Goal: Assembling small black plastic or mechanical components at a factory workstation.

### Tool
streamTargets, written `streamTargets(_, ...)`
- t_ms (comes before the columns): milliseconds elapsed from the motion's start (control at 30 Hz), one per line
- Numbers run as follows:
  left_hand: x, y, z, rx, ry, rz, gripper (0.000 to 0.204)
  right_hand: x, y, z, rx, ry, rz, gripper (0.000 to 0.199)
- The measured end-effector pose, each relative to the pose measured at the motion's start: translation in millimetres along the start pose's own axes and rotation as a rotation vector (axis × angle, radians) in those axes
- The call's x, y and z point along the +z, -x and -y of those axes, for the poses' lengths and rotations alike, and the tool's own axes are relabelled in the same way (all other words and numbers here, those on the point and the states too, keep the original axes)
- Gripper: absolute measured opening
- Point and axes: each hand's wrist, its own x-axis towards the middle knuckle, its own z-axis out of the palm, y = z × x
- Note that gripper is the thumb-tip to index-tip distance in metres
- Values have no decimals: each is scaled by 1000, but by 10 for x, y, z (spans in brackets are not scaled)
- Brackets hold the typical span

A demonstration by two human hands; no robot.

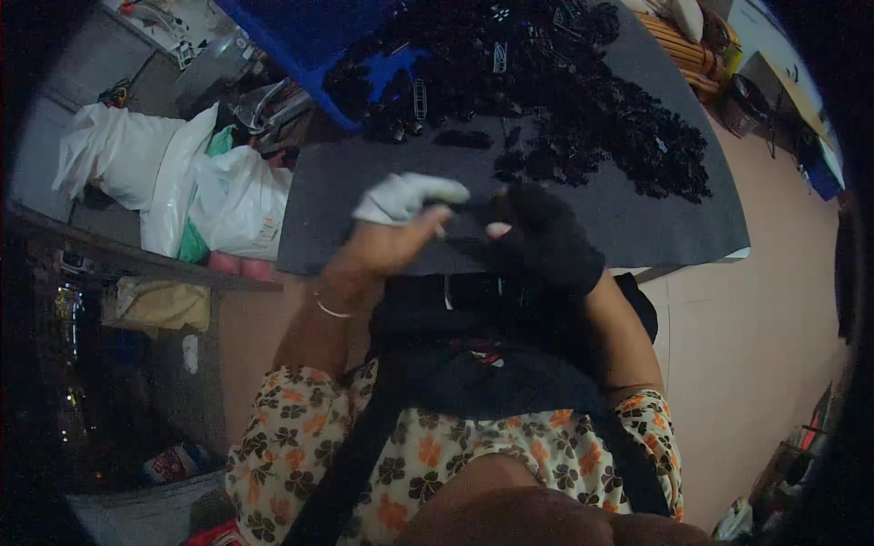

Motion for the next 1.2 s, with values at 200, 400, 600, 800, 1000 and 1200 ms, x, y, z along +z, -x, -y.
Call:
streamTargets(200,-519,-29,488,66,-1048,-249,16,-352,-123,4,-36,443,-254,20)
streamTargets(400,-220,-330,407,324,-860,-345,15,-347,-133,-116,40,704,-121,21)
streamTargets(600,95,-1067,597,272,-914,-242,16,-324,-173,-165,-42,651,-124,23)
streamTargets(800,202,-878,374,-111,-878,25,25,-343,-183,-97,-85,720,-3,29)
streamTargets(1000,263,-551,393,262,-756,-253,20,-327,-140,-53,-73,634,-140,22)
streamTargets(1200,265,-464,382,284,-518,-272,26,-306,-151,-129,-86,566,-73,27)
